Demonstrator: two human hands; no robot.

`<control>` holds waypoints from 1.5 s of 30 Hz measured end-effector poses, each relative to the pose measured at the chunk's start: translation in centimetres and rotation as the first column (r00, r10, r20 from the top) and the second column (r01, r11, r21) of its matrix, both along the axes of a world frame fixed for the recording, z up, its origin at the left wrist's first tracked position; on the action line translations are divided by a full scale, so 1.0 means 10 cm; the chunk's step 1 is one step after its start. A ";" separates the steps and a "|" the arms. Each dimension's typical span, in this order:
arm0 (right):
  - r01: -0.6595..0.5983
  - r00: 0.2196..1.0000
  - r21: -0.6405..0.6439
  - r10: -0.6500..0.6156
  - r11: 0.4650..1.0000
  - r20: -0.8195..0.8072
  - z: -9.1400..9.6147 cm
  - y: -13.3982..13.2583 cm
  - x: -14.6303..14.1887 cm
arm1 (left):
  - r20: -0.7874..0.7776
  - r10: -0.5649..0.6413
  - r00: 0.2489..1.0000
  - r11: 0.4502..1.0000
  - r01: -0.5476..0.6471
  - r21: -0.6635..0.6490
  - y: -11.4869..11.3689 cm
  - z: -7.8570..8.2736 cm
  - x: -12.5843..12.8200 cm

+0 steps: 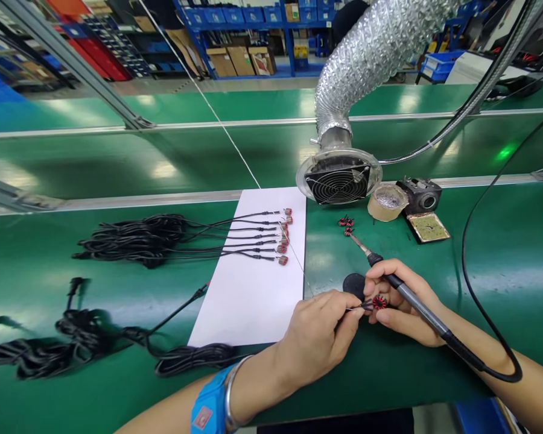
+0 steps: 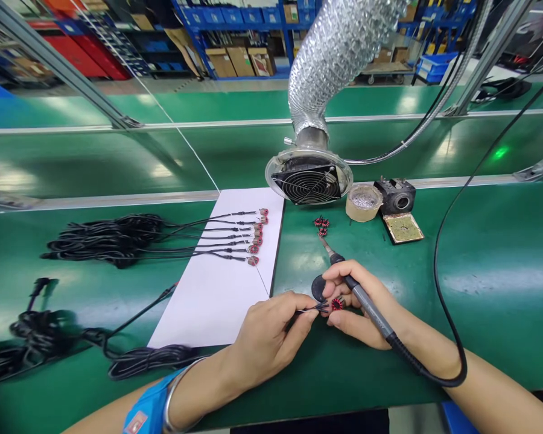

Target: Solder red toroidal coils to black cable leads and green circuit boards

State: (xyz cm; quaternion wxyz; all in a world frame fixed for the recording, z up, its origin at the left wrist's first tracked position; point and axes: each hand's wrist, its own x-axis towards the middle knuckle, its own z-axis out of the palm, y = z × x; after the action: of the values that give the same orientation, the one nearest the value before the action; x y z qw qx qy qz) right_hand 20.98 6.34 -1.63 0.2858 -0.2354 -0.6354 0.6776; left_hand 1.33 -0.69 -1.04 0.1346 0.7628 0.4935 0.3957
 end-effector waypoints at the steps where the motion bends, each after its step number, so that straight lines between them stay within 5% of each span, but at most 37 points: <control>1: 0.025 1.000 0.063 -0.026 0.998 0.011 0.00 0.00 0.00 | -0.014 -0.006 1.000 1.000 0.006 0.007 0.00 0.00 0.00; 6: 0.120 0.985 0.448 -0.164 0.886 0.060 0.03 -0.02 -0.01 | -0.051 -0.004 0.999 0.999 0.006 0.040 0.00 -0.06 0.00; 10: 0.137 0.979 0.609 -0.200 0.781 0.036 0.05 -0.03 0.00 | -0.042 -0.014 0.999 1.000 0.016 0.027 0.00 -0.08 0.00; 19: 0.138 0.979 0.748 -0.202 0.650 -0.005 0.02 -0.02 0.02 | -0.018 -0.067 0.998 0.996 0.066 -0.053 0.02 0.00 0.00; 27: 0.131 0.987 0.811 -0.152 0.571 -0.052 -0.02 0.05 0.06 | -0.056 -0.074 0.996 0.995 0.077 0.063 0.05 0.03 -0.03; 31: 0.113 0.983 0.836 -0.182 0.536 -0.016 -0.06 0.05 0.14 | -0.250 0.066 0.966 0.997 -0.052 0.064 0.02 0.39 -0.32; 36: 0.090 0.957 0.899 -0.287 0.428 0.041 -0.17 0.09 0.24 | -0.554 0.181 0.812 0.932 -0.322 -0.168 -0.36 0.78 -1.04; 41: 0.080 0.935 0.935 -0.351 0.346 0.050 -0.21 0.14 0.16 | -0.700 0.086 0.708 0.782 -0.484 -0.393 -0.81 0.53 -1.52; 45: 0.027 0.939 0.955 -0.335 0.296 0.077 -0.19 0.22 0.16 | -0.664 0.085 0.743 0.808 -0.441 -0.391 -0.91 0.28 -1.60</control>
State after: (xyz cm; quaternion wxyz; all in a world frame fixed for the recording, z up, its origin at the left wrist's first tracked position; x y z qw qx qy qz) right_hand 22.63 8.52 -3.54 0.3571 -0.1825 -0.9101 0.1043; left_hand -14.70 -9.77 1.76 0.1089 0.7008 0.7049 -0.0106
